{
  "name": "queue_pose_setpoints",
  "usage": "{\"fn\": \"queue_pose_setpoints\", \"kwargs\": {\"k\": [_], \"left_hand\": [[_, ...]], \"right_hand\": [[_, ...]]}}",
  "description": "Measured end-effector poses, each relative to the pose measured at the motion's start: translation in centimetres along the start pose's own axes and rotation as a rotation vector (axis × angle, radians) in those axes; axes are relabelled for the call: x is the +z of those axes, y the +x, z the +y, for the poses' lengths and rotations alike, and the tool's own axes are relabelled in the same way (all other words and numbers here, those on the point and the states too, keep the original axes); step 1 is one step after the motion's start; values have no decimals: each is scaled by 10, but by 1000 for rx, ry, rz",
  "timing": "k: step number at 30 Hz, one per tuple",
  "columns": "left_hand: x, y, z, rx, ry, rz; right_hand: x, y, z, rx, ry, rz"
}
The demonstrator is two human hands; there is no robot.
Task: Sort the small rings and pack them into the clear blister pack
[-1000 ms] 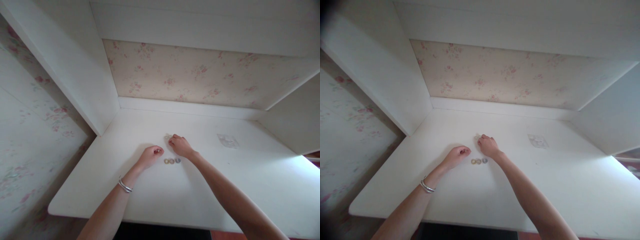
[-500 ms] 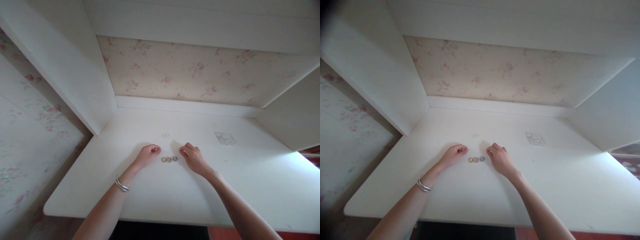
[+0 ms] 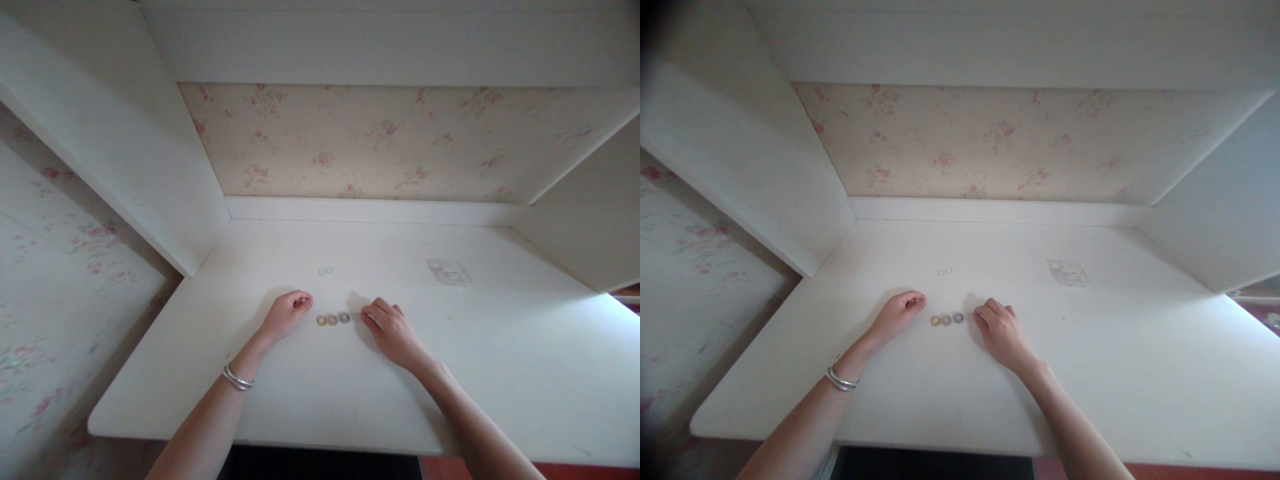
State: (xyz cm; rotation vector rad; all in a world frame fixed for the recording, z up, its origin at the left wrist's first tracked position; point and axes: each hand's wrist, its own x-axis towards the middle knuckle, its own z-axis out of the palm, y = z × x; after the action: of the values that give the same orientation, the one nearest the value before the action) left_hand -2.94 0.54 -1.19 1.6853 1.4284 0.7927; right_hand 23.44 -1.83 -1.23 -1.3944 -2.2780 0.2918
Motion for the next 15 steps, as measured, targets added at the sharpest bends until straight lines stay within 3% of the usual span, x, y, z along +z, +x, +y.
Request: {"fn": "queue_pose_setpoints", "kwargs": {"k": [7, 12, 15], "left_hand": [[7, 17, 5, 24, 95, 35], [19, 53, 13, 132, 401, 131], [26, 72, 17, 109, 499, 129]], "right_hand": [[1, -3, 24, 281, 152, 260], [1, -4, 22, 294, 171, 252], [1, -3, 23, 310, 176, 268]]}}
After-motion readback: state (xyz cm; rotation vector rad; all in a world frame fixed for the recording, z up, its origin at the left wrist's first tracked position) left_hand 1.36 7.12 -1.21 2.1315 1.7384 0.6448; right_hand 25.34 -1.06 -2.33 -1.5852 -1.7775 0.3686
